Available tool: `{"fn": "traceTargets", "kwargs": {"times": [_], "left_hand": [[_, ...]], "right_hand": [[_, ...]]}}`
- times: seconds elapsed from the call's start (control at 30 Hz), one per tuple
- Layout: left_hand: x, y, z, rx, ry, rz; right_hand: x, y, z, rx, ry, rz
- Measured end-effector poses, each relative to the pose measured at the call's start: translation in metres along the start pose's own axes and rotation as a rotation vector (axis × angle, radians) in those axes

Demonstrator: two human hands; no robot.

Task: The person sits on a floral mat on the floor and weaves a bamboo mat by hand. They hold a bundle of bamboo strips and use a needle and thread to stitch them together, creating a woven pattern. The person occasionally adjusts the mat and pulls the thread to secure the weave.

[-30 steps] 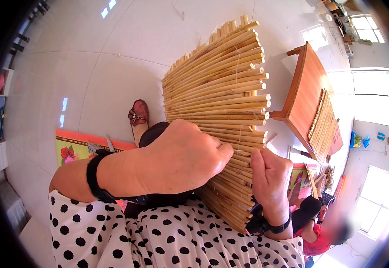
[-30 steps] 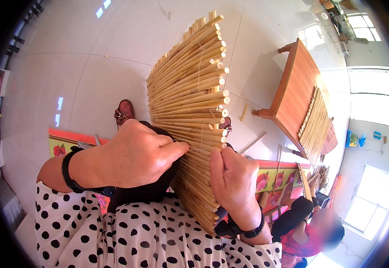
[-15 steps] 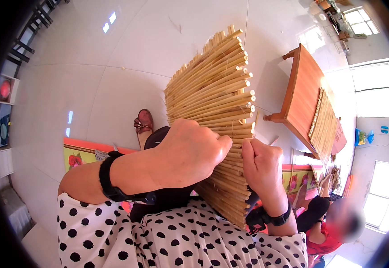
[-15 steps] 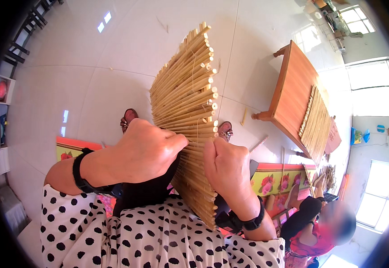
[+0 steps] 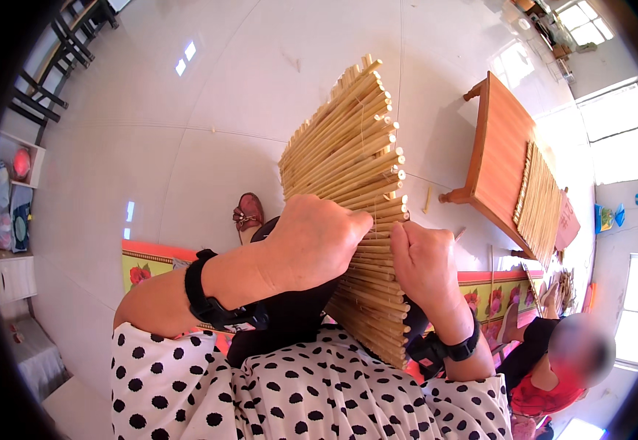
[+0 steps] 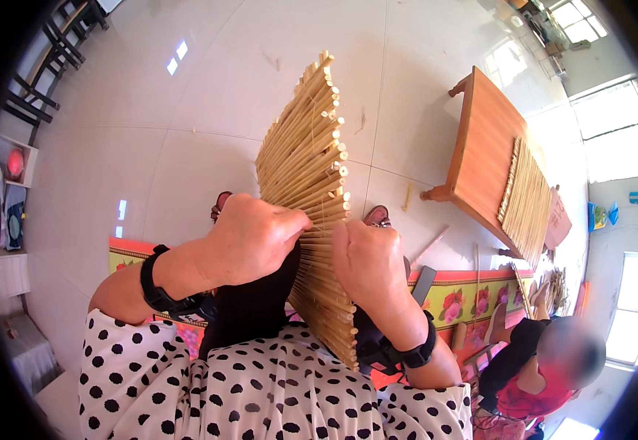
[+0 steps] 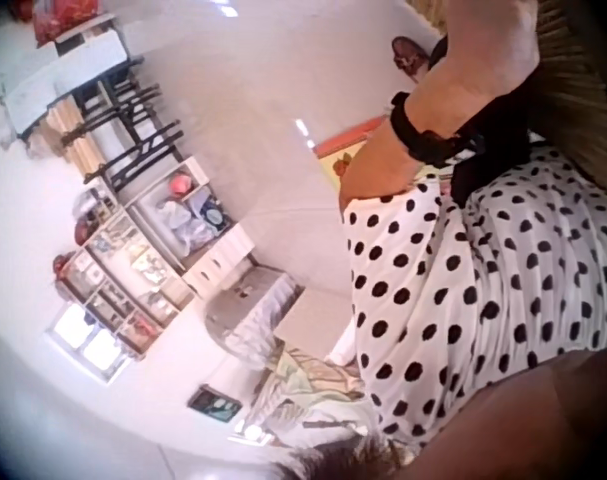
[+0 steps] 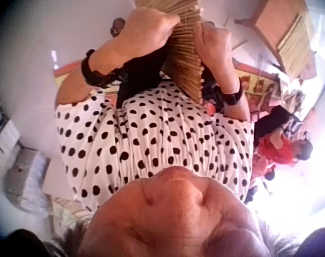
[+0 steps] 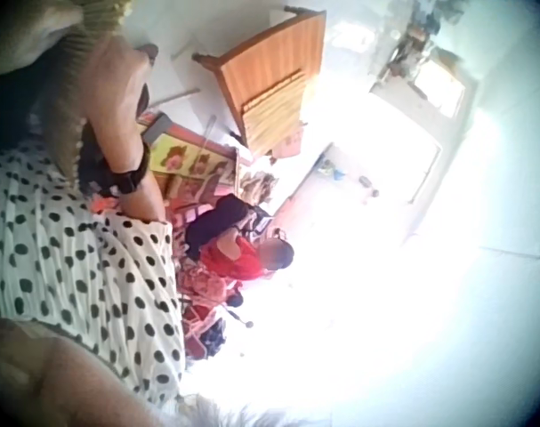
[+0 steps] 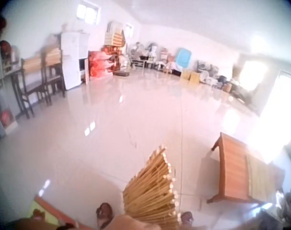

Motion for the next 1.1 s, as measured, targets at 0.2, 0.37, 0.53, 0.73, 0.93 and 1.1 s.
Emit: {"fn": "traceTargets", "kwargs": {"times": [0.2, 0.37, 0.53, 0.73, 0.93, 1.1], "left_hand": [[0.0, 0.001, 0.001, 0.015, 0.01, 0.014], [0.002, -0.001, 0.005, 0.029, 0.024, 0.037], [0.012, 0.004, -0.005, 0.08, 0.137, -0.018], [0.021, -0.002, -0.004, 0.203, 0.278, -0.174], [0.034, -0.002, 0.002, 0.307, 0.288, -0.243], [0.041, -0.004, 0.008, 0.371, 0.24, -0.29]], "right_hand": [[-0.006, 0.003, 0.007, 0.05, 0.034, 0.008], [-0.004, 0.002, 0.012, 0.088, 0.019, -0.007], [-0.003, 0.011, 0.016, -0.065, -0.274, -0.054], [-0.016, 0.04, 0.016, -0.079, -0.525, 0.171], [-0.033, 0.054, 0.0, -0.202, -0.714, 0.291], [-0.041, 0.056, -0.003, -0.296, -0.927, 0.332]]}}
Point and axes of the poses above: each hand's wrist, its own y-axis away from the middle knuckle, its own x-axis out of the back of the hand, z = x × y, the point moved 1 cm from there along -y, towards the middle knuckle
